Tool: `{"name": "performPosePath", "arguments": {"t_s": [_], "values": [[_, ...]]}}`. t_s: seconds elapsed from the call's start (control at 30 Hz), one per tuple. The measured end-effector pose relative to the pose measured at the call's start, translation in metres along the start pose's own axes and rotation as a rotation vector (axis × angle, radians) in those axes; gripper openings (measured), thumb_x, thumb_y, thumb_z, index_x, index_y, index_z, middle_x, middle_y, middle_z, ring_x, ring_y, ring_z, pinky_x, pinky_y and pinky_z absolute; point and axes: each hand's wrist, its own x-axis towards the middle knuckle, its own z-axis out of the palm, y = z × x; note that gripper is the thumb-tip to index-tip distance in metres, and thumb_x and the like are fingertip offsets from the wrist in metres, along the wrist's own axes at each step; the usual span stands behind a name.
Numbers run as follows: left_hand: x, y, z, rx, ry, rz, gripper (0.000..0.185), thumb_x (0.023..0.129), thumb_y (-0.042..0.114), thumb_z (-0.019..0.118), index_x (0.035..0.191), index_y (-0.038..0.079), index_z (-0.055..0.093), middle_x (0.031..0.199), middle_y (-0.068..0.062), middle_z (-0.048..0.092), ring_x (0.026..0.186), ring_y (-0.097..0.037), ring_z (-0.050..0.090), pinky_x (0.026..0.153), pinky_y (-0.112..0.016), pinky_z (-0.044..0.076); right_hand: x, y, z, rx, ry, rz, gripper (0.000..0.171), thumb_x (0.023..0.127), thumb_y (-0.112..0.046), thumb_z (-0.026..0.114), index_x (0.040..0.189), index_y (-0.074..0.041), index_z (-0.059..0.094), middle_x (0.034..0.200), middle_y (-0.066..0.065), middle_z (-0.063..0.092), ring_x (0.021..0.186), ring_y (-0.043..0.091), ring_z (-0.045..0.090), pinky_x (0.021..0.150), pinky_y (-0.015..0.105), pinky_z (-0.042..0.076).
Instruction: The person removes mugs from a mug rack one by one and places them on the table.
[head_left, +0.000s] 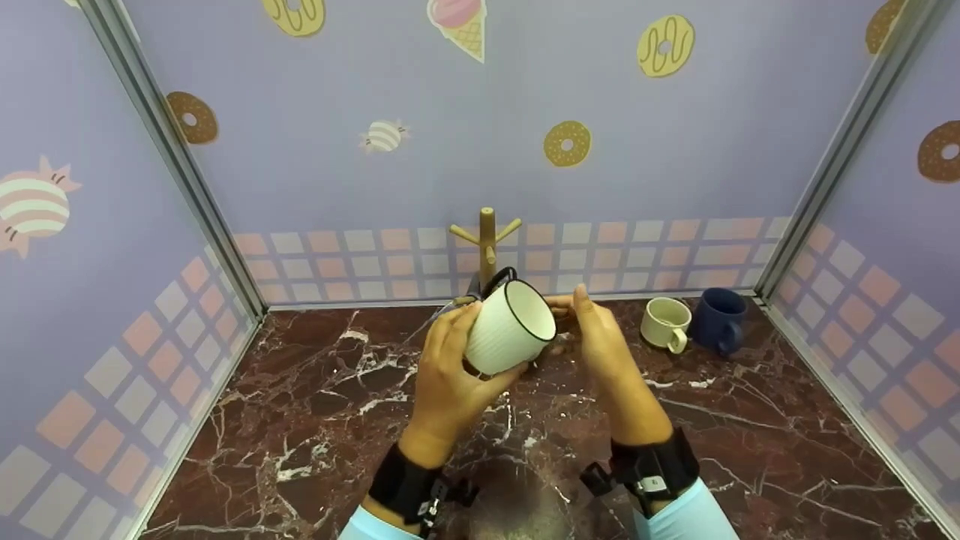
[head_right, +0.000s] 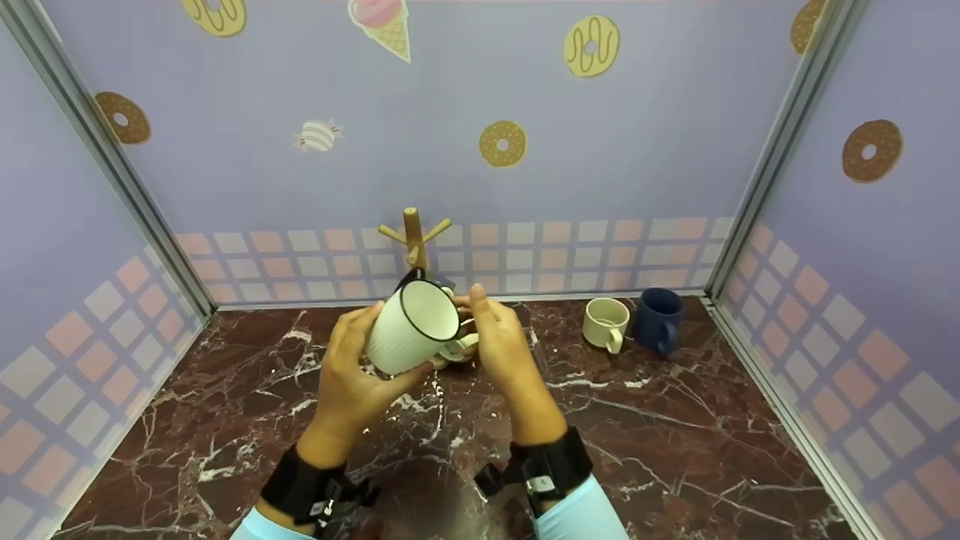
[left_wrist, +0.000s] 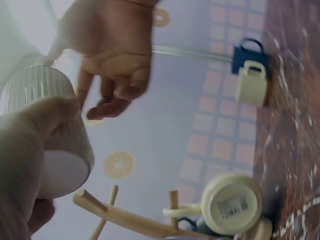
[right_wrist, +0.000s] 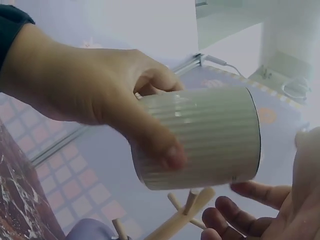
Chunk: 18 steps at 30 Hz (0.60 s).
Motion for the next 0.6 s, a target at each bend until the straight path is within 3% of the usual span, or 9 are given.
{"name": "performPosePath", "arguments": {"t_s": [0.17, 0.27, 0.4, 0.5, 0.6], "values": [[0.002, 0.007, -0.004, -0.241, -0.08, -0.221, 0.102, 0.07, 0.039, 0.11, 0.155, 0.007, 0.063, 0.146, -0.013, 0.07, 0.128, -0.03, 0.072, 0.106, -0.048, 0.068, 0.006, 0.0, -0.009, -0.014, 0.065, 0.078, 0.056, 0.125, -0.032, 0.036, 0.132, 0.007, 0.076, 0.114, 0.007, 0.082, 0.093, 0.019, 0.074, 0.067, 0.027, 0.064], [0.004, 0.01, -0.006, -0.408, -0.134, -0.363, 0.1, 0.071, 0.033, 0.11, 0.156, 0.008, 0.064, 0.146, -0.011, 0.071, 0.123, -0.027, 0.073, 0.102, -0.045, 0.068, 0.007, 0.0, -0.013, 0.015, 0.059, 0.093, 0.047, 0.125, -0.024, 0.041, 0.139, 0.009, 0.071, 0.117, 0.007, 0.081, 0.089, 0.016, 0.072, 0.063, 0.025, 0.062], [0.006, 0.01, -0.009, -0.673, -0.203, -0.523, 0.094, 0.075, 0.02, 0.107, 0.156, 0.006, 0.062, 0.144, -0.017, 0.072, 0.119, -0.03, 0.075, 0.099, -0.043, 0.07, 0.005, -0.002, -0.012, 0.049, 0.028, 0.107, 0.042, 0.124, -0.02, 0.044, 0.147, 0.007, 0.067, 0.107, 0.005, 0.077, 0.082, 0.014, 0.069, 0.054, 0.023, 0.055], [0.007, 0.007, -0.01, -0.84, -0.253, -0.558, 0.091, 0.079, 0.019, 0.104, 0.157, 0.001, 0.06, 0.144, -0.023, 0.072, 0.119, -0.032, 0.076, 0.1, -0.044, 0.07, 0.003, -0.004, -0.01, 0.047, -0.01, 0.119, 0.042, 0.124, -0.023, 0.045, 0.151, 0.003, 0.066, 0.102, 0.003, 0.073, 0.077, 0.013, 0.065, 0.053, 0.023, 0.051], [0.006, 0.003, -0.01, -0.931, -0.291, -0.54, 0.094, 0.08, 0.028, 0.103, 0.157, -0.005, 0.059, 0.141, -0.025, 0.073, 0.118, -0.03, 0.077, 0.1, -0.044, 0.07, 0.0, -0.007, -0.01, 0.073, -0.062, 0.127, 0.041, 0.124, -0.025, 0.045, 0.147, -0.003, 0.07, 0.098, 0.002, 0.074, 0.072, 0.012, 0.063, 0.051, 0.023, 0.047]]}}
